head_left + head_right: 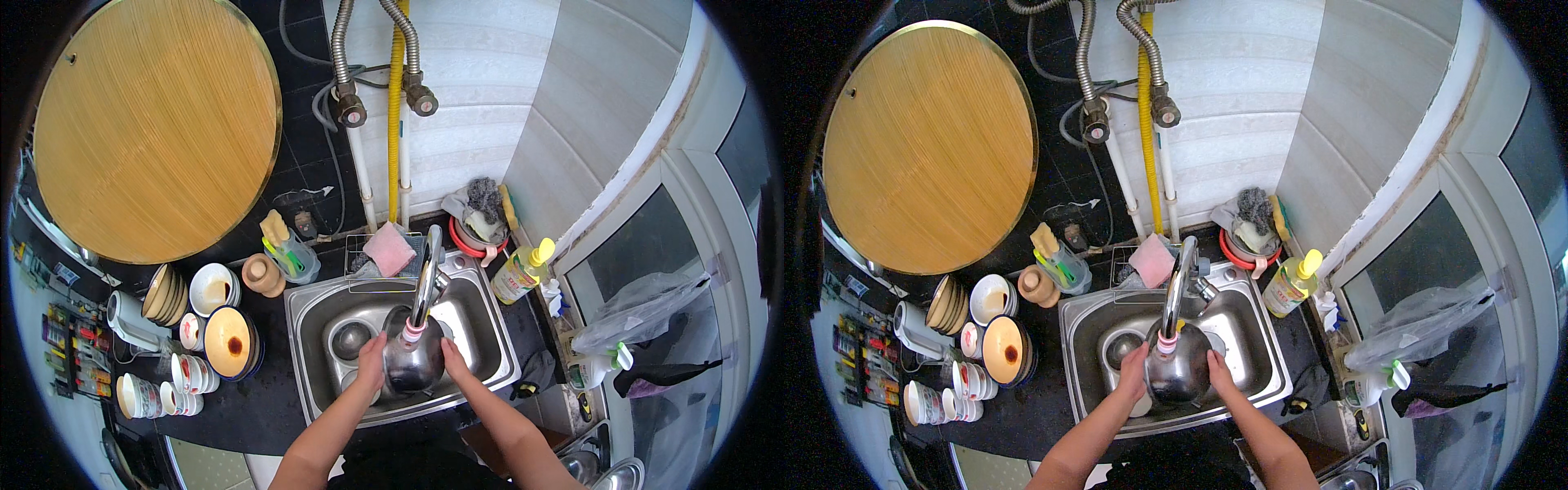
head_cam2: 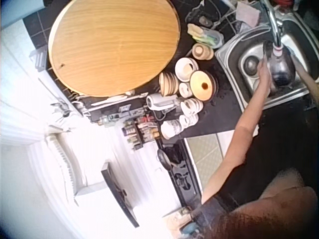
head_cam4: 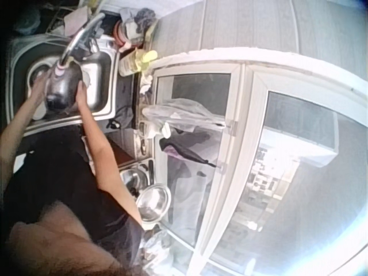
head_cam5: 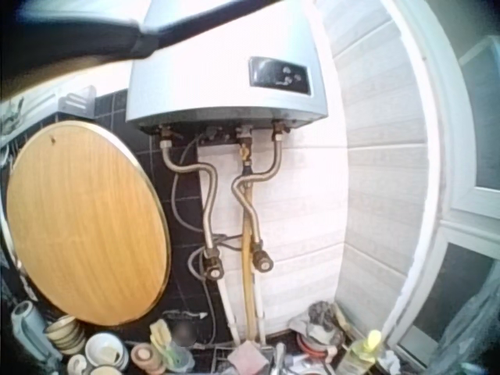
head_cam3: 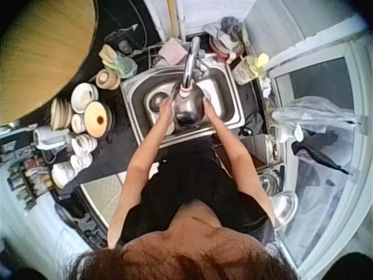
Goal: The person washes a metal bowl and a metal ladle in a kitchen sink using a pink sponge and running water. They scrub the items thoroughly and rinse them before placing them in a drying rack next to the sink.
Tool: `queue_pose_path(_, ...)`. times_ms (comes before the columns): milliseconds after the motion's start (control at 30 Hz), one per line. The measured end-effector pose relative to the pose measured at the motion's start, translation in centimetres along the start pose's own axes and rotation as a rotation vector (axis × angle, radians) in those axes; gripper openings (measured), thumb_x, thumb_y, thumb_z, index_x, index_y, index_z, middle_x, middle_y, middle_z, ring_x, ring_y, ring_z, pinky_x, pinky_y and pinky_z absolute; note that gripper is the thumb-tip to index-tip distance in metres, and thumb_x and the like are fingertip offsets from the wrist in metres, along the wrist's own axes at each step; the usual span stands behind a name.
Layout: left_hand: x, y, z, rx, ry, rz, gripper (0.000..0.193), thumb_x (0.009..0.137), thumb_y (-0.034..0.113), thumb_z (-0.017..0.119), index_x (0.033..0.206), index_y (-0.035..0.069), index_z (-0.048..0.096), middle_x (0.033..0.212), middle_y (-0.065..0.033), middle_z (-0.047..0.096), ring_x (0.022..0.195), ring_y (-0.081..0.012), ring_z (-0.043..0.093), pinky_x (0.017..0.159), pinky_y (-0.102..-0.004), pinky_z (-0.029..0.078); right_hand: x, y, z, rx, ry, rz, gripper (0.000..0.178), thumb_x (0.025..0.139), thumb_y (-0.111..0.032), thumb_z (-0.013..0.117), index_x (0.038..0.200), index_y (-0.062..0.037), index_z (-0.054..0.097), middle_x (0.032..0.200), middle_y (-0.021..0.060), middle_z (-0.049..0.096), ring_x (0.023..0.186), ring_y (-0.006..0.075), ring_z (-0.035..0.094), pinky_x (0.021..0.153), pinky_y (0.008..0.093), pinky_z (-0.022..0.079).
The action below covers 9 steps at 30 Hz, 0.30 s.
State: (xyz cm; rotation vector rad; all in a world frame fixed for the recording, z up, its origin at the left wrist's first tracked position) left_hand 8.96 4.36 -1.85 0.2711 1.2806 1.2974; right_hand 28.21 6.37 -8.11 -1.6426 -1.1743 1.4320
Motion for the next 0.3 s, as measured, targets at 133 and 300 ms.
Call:
queue_pose_path(133,0.4,0.1,1.9,-0.22,-0.06,-0.147,0.025,0.086,0.024,0.053,0.097,0.002,0.051,0.086,-0.0045,0.056,0.073,-0.0145,0.054,0.061,-0.0277,0.045,-0.2,4.5,-1.8,0.116,-0.094,0.16,0.052,0.089,-0.045,0.033,0.104,0.0008,0.054,0.103,0.0121,0.056,0.098,0.0197,0.048,0.087,0.0322,0.034)
queue_pose_path(300,1.5,-0.8,1.0,-0.437,-0.06,-0.158,0.028,0.084,0.023,0.055,0.102,0.004,0.048,0.095,-0.0102,0.056,0.088,-0.0213,0.056,0.075,-0.0345,0.048,-2.2,2.1,-2.4,0.198,-0.042,0.323,0.054,0.084,-0.055,0.035,0.112,-0.0116,0.051,0.113,0.0094,0.05,0.107,0.0177,0.041,0.084,0.0421,0.034)
Point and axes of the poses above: each hand's wrist, its own x-axis towards the middle knuckle, its own z-axis out of the palm, y = z × x, the point moved 1 cm from there along x, towards the middle knuckle
